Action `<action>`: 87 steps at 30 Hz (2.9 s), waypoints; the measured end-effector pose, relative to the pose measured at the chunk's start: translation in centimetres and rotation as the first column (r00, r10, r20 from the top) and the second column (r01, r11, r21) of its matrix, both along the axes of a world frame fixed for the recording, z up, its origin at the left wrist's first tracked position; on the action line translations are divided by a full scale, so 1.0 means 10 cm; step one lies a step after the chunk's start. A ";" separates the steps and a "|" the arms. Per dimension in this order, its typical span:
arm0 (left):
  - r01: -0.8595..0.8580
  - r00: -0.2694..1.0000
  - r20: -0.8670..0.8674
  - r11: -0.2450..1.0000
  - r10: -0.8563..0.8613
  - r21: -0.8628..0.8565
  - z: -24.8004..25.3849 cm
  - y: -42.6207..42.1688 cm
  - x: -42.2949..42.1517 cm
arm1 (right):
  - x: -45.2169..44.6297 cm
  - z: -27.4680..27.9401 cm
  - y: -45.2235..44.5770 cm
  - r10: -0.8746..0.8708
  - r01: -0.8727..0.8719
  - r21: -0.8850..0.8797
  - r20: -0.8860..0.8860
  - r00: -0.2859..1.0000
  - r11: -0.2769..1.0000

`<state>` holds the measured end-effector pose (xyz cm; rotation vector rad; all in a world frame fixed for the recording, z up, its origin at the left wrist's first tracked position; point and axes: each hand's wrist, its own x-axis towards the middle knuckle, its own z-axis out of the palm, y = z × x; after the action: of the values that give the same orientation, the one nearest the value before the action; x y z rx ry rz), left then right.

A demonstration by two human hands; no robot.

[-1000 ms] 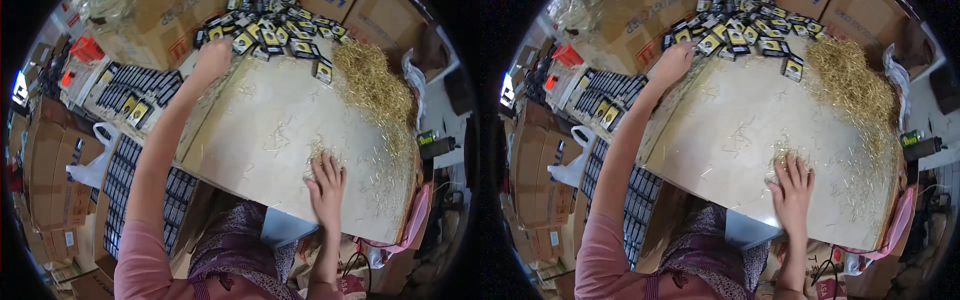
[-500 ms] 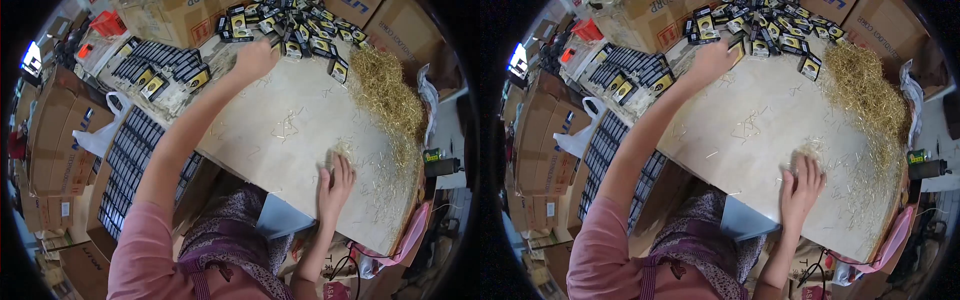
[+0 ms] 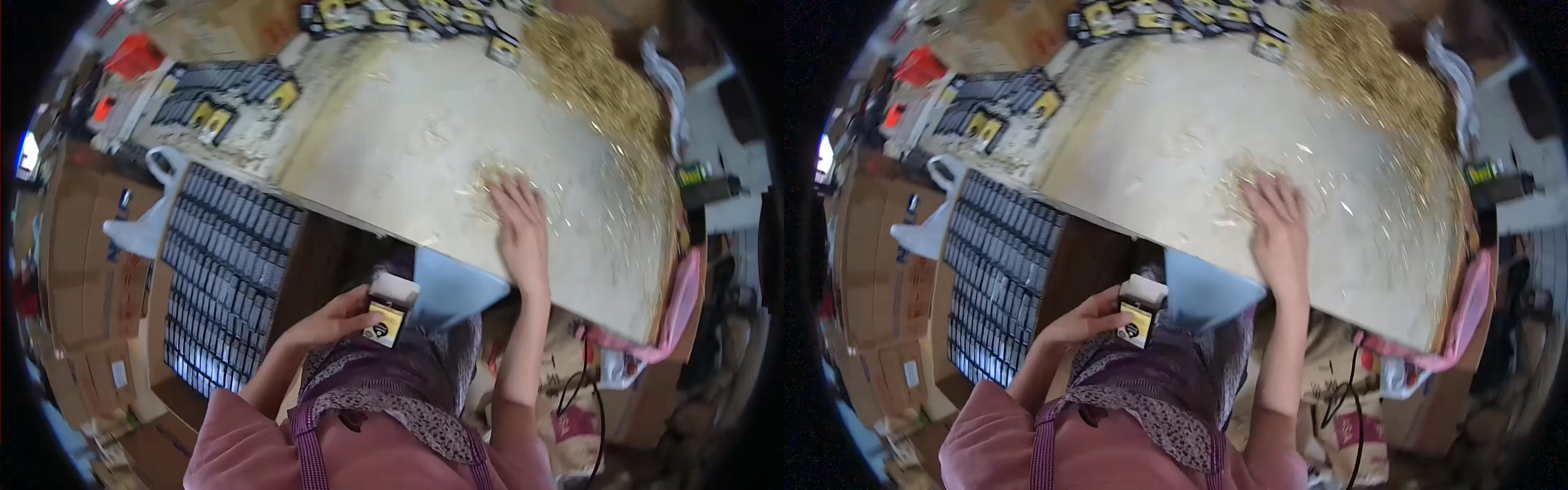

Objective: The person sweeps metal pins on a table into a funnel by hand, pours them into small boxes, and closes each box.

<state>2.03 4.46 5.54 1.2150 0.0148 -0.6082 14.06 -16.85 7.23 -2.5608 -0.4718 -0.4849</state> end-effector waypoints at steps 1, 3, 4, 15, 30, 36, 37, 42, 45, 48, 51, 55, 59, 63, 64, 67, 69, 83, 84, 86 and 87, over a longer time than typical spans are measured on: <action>-0.007 0.995 -0.096 1.000 0.006 -0.015 -0.02 -0.04 -0.04 | -0.03 0.05 0.03 0.058 -0.060 -0.018 -0.085 0.995 0.998; 0.025 0.979 -0.200 0.999 -0.032 -0.038 -0.11 -0.12 -0.09 | -0.11 0.09 -0.02 0.073 -0.081 -0.039 -0.182 0.981 0.996; -0.002 0.984 -0.180 1.000 0.000 -0.011 -0.24 -0.13 -0.13 | -0.16 0.05 -0.06 0.092 -0.071 0.107 -0.204 0.975 0.992; -0.236 0.919 -0.348 0.965 0.184 -0.113 -0.56 -0.02 -0.22 | -0.26 -0.06 0.28 0.119 -0.107 -0.153 0.066 0.991 0.982; 0.254 0.956 0.097 0.947 -0.276 0.197 -0.53 -0.34 -0.03 | -0.66 -0.03 0.07 0.165 -0.161 0.062 -0.062 0.984 0.985; 0.079 0.992 0.101 0.997 -0.079 0.006 -0.42 -0.35 -0.10 | -0.68 -0.06 0.29 0.099 -0.101 -0.040 -0.028 0.995 0.994; 0.068 0.994 0.082 0.998 -0.067 -0.004 -0.41 -0.36 -0.10 | -0.69 -0.07 0.31 0.079 -0.081 -0.101 -0.020 0.997 0.992; -0.024 0.996 0.091 0.999 0.021 0.026 -0.42 -0.47 -0.13 | -0.98 -0.27 0.17 0.200 -0.209 0.147 0.073 0.977 0.967; -0.022 0.998 0.052 1.000 0.021 0.021 -0.35 -0.43 -0.13 | -1.25 -0.39 0.21 0.024 -0.036 0.211 0.061 0.998 0.977; -0.031 0.999 0.030 0.999 0.031 0.015 -0.33 -0.44 -0.10 | -1.44 -0.51 0.23 -0.145 0.126 0.264 0.055 0.988 0.956; -0.162 0.959 -0.239 0.987 0.153 -0.019 -0.35 -0.42 -0.10 | -1.57 -0.61 0.26 -0.102 0.138 0.283 -0.141 0.985 0.949; -0.161 0.980 -0.118 0.987 0.161 0.016 -0.38 -0.44 -0.09 | -1.61 -0.57 0.25 0.009 0.092 0.333 -0.288 0.957 0.938; -0.128 0.991 0.035 0.992 0.127 0.011 -0.44 -0.43 -0.13 | -1.61 -0.54 0.23 0.129 0.022 0.363 -0.385 0.914 0.931; -0.156 0.980 -0.145 0.978 0.136 -0.138 -0.45 -0.37 -0.14 | -1.57 -0.50 0.25 0.102 0.055 0.362 -0.399 0.911 0.931; -0.139 0.982 -0.143 0.986 0.125 -0.088 -0.43 -0.38 -0.14 | -1.58 -0.48 0.28 0.006 0.153 0.415 -0.356 0.934 0.897; -0.088 0.988 -0.121 0.995 0.094 0.054 -0.36 -0.41 -0.07 | -1.40 -0.42 0.26 -0.209 0.187 0.175 0.115 0.971 0.967; -0.089 0.990 -0.109 0.995 0.093 0.036 -0.35 -0.43 -0.06 | -1.22 -0.29 0.27 -0.192 0.197 -0.021 0.139 0.971 0.980; -0.001 0.995 -0.099 0.994 0.012 0.109 -0.37 -0.42 -0.09 | -1.25 -0.28 0.18 -0.137 0.140 -0.088 0.042 0.990 0.986; -0.057 0.984 -0.162 0.994 0.072 0.094 -0.32 -0.43 -0.10 | -1.32 -0.32 0.18 -0.129 0.128 -0.018 -0.017 0.992 0.992; -0.173 0.943 -0.277 0.982 0.186 0.071 -0.22 -0.43 -0.09 | -1.43 -0.45 0.24 -0.170 0.179 0.149 -0.069 0.983 0.973; -0.233 0.912 -0.332 0.970 0.241 0.065 -0.20 -0.43 -0.09 | -1.49 -0.51 0.27 -0.200 0.229 0.311 -0.125 0.972 0.922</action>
<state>1.18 0.14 3.58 1.0988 0.4558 -0.5962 -0.81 -14.20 2.11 -2.3107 -0.0673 -0.4760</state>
